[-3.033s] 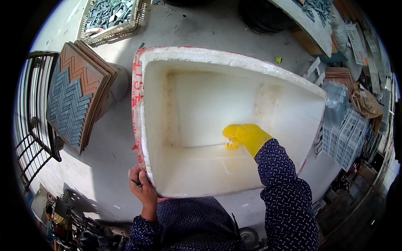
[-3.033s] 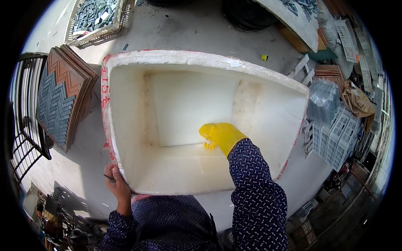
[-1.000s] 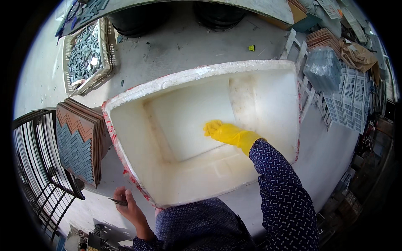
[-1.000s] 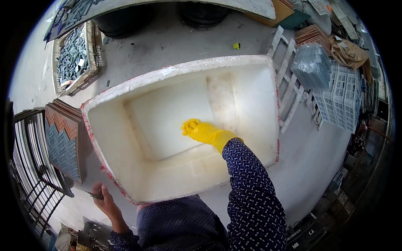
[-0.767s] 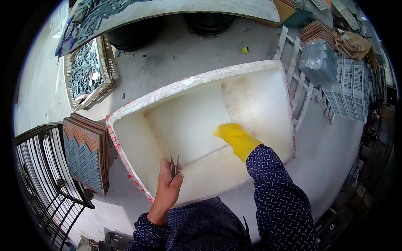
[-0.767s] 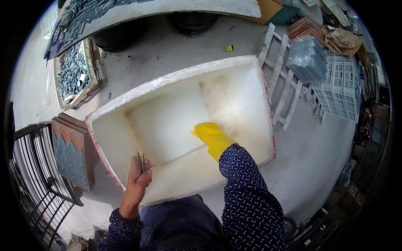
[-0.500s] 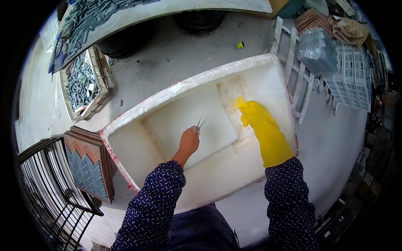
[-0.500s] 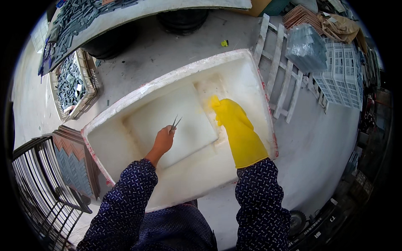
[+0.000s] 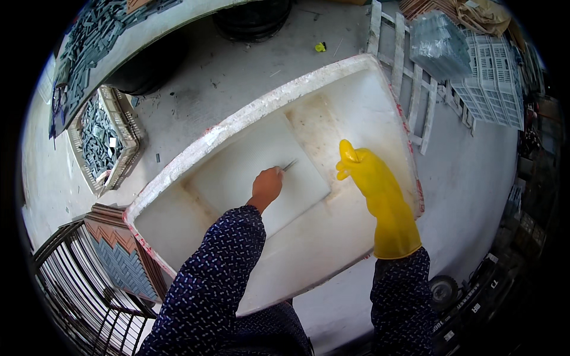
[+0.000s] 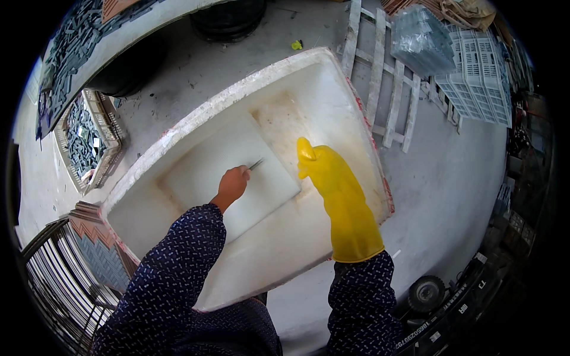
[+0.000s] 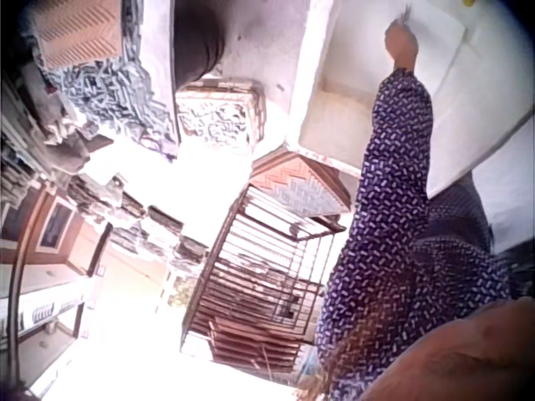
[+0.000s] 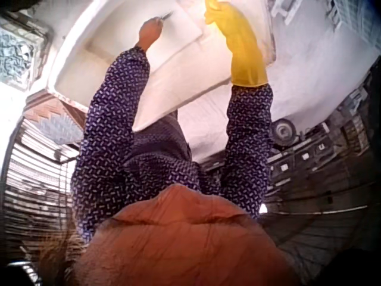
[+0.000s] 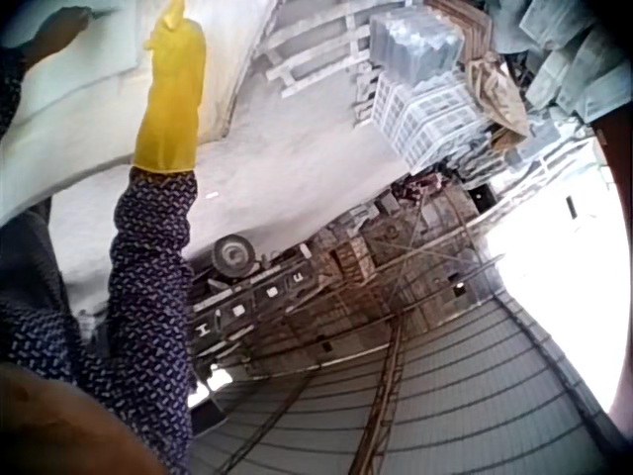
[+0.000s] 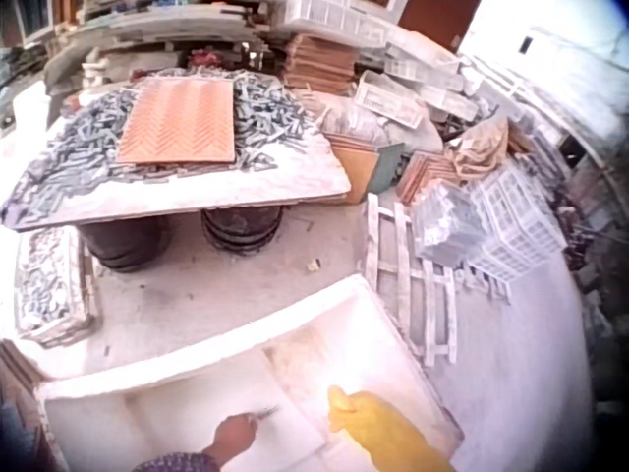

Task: The person repeatedly wipes patterned tiles with a yellow-gloved hand, then places them on a metal rack. The person also wipes the inside of a white styrofoam box and handles a small metal tool.

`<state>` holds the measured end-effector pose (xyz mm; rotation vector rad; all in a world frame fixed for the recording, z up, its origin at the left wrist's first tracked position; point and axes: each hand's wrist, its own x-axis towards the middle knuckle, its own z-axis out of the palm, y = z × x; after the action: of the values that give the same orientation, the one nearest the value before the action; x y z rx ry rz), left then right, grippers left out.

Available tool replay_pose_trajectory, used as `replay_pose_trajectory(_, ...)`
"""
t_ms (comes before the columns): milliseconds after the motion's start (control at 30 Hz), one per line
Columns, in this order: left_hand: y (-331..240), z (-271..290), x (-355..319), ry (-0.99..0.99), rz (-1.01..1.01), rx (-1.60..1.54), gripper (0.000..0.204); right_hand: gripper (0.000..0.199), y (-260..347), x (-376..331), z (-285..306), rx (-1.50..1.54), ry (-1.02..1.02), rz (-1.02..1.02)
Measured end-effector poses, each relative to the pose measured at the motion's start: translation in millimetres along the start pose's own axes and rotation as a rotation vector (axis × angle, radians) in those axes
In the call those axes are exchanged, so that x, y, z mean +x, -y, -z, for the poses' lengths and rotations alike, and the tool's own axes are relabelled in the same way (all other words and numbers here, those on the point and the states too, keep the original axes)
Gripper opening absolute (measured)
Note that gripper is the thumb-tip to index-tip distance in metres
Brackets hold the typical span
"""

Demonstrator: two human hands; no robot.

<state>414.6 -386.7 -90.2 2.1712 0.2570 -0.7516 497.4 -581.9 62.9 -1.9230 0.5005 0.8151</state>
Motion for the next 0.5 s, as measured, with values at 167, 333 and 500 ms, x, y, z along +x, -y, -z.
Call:
replay_pose_trajectory(167,-8.7,1.7,-0.9,-0.021,0.046,-0.01,0.024,0.038,4.4,11.9,-2.1,-0.193,0.003,-0.059)
replay_pose_trajectory(333,4.4,4.3,-1.6,-0.125,0.149,0.027,0.021,0.037,-1.4,15.1,-11.4,-0.046,-0.038,-0.037)
replay_pose_trajectory(500,6.8,13.6,0.2,-0.027,-0.076,0.027,0.02,0.038,14.4,11.4,-23.6,-0.047,-0.013,-0.016)
